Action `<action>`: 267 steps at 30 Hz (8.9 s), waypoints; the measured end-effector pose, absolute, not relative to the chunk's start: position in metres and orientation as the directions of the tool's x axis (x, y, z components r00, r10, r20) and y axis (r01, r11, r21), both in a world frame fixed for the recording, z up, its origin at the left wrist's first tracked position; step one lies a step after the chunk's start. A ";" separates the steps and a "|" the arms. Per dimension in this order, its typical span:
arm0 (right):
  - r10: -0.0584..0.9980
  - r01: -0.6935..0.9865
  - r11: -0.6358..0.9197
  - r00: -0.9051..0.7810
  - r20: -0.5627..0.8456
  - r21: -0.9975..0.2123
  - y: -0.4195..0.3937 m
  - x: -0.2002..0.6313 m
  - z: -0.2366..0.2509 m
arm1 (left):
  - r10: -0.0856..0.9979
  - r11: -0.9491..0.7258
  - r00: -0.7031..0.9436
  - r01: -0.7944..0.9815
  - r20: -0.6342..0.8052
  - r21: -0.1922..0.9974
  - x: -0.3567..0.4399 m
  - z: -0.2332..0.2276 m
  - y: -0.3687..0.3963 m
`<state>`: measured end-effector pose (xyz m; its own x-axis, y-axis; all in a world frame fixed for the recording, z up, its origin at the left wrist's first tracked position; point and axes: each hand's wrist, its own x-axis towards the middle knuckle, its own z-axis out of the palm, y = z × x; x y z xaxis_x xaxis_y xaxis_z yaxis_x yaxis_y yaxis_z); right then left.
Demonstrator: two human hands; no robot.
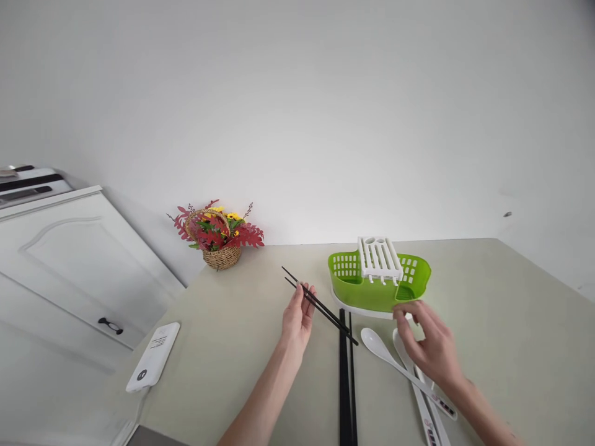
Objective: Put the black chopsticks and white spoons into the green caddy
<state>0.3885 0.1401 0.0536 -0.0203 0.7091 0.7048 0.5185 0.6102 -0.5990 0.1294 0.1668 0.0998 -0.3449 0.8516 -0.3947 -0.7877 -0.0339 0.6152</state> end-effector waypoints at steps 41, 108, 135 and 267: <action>0.935 0.357 0.314 0.046 0.352 -0.880 0.138 0.371 0.043 | 0.951 -0.122 -0.295 -0.632 -0.091 0.765 0.207 0.116 0.148; 0.895 0.430 0.378 0.056 0.442 -0.820 0.152 0.383 0.041 | 0.888 -0.455 0.198 0.510 0.415 0.730 0.186 0.161 0.310; 0.890 0.543 0.259 0.188 0.416 -0.799 0.159 0.397 0.029 | 0.942 -0.291 0.100 0.719 0.321 0.631 0.134 0.047 0.088; 0.750 0.431 0.606 -0.591 0.298 -0.669 0.122 0.362 0.053 | 0.976 0.059 -0.132 -0.611 -0.175 0.790 0.136 0.048 0.125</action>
<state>0.3620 0.1222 0.0528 -0.5909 0.7496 0.2982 0.4310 0.6058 -0.6687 0.1358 0.1255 0.0476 -0.1317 0.9757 -0.1753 -0.6107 0.0594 0.7896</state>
